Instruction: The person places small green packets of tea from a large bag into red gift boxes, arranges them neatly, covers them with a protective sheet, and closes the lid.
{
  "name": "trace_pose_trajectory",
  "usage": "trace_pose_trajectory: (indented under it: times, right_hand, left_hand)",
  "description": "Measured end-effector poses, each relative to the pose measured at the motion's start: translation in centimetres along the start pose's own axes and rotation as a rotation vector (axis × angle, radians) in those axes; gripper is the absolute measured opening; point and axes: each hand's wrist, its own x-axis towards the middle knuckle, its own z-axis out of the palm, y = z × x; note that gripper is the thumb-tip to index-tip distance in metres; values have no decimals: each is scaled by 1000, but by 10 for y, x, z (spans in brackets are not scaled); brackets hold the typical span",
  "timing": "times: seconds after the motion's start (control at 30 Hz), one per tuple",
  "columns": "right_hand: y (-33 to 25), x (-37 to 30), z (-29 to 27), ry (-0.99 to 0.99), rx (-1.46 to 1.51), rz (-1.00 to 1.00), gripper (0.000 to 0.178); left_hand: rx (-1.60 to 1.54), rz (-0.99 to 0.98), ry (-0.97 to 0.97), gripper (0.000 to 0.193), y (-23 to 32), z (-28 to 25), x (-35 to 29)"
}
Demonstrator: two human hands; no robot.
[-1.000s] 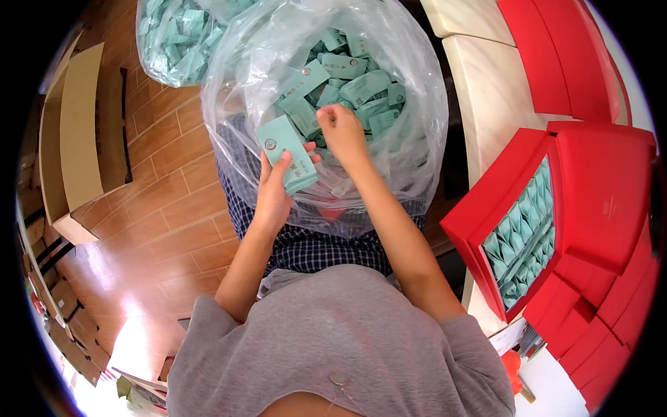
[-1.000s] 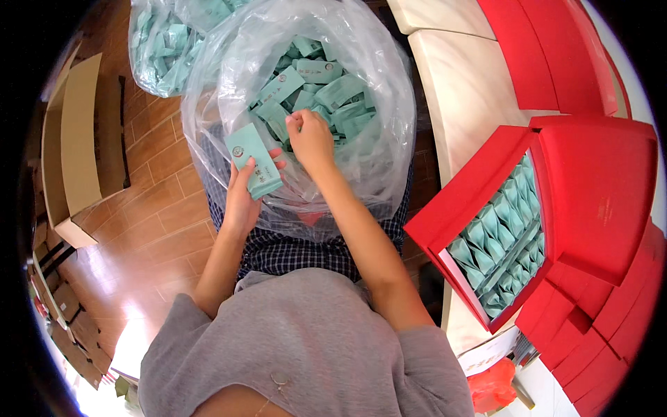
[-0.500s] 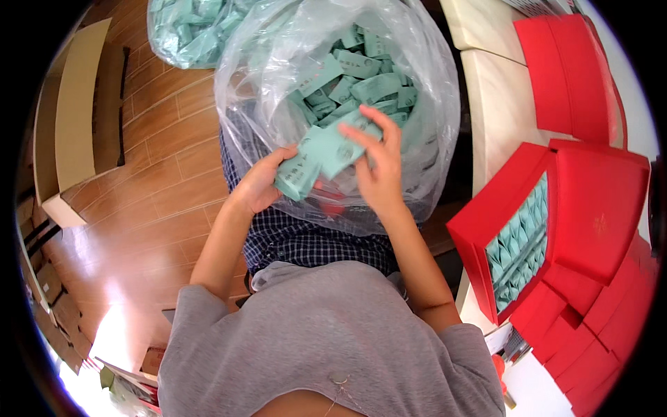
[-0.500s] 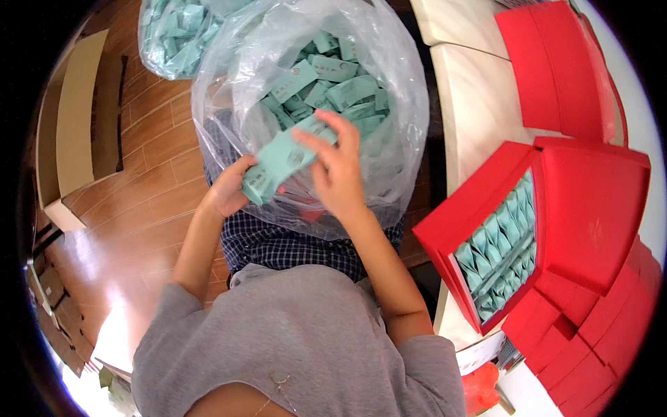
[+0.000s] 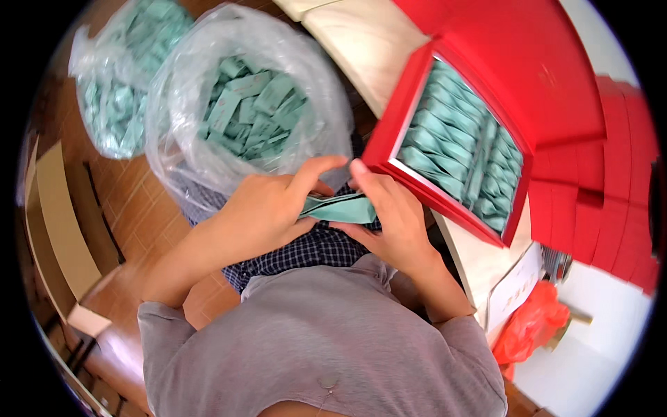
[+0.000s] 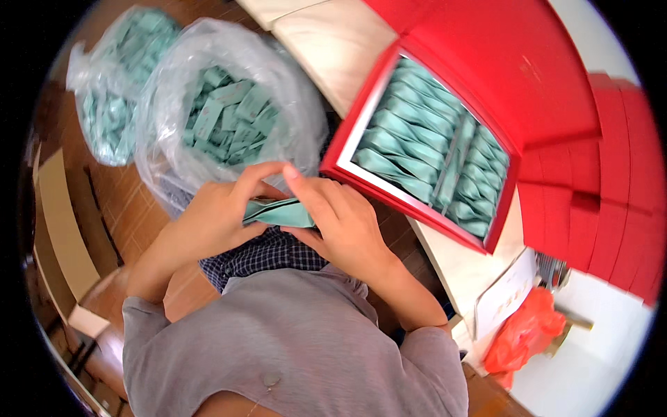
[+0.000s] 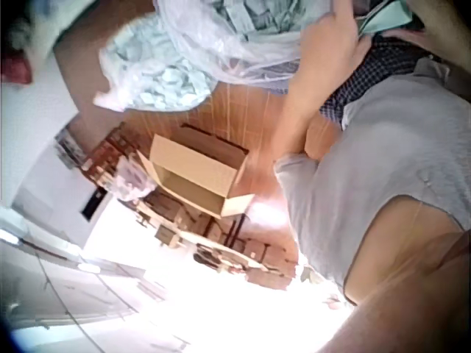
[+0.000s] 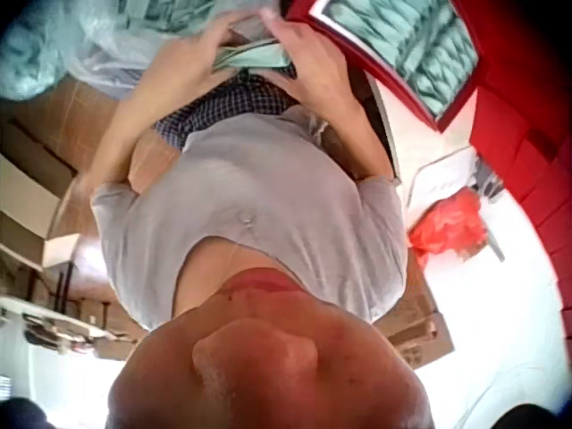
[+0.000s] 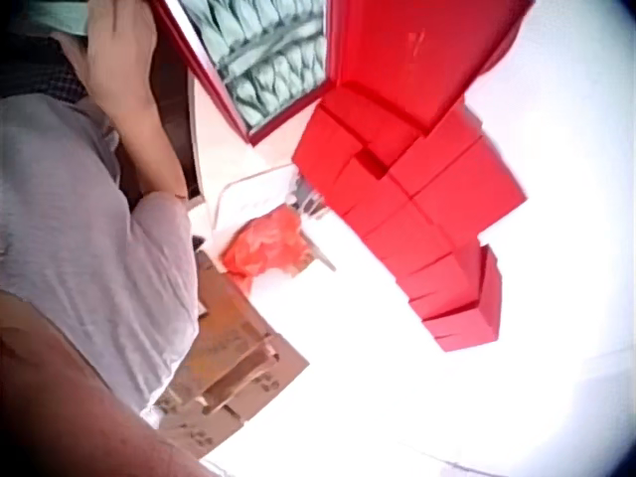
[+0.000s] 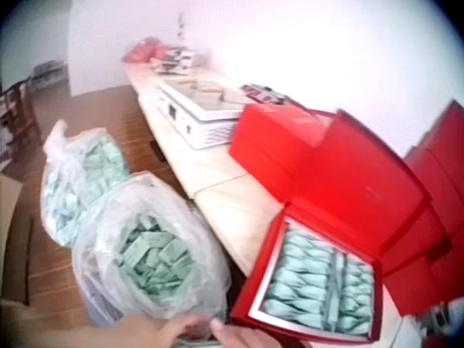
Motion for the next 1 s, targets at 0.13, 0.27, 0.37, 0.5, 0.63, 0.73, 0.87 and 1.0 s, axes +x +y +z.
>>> trace_pose_trajectory:
  times: [0.13,0.27,0.37,0.5,0.63,0.73,0.87,1.0]
  right_hand:
    - [-1,-33,-54,207,-15,60,48]
    - [16,-80,-113,428,-177,75,43]
    - [26,-129,-154,537,-304,183,40]
    - [31,-194,-199,907,-280,532,33]
    - [42,-220,-205,935,-135,603,32]
    - [50,-224,-201,781,41,637,34]
    - [66,-218,-201,684,270,571,32]
    - [75,-189,-203,390,103,663,30]
  left_hand:
    - [-164,107,-22,99,43,0,37]
    - [-208,323,86,90,66,1,81]
    - [-150,312,98,69,84,28,129]
    - [279,647,-79,61,121,91,187]
    - [507,729,-195,59,133,152,218]
    - [573,696,-274,56,131,157,231]
    - [656,683,-280,59,120,158,244]
    - [672,721,-196,67,113,156,251]
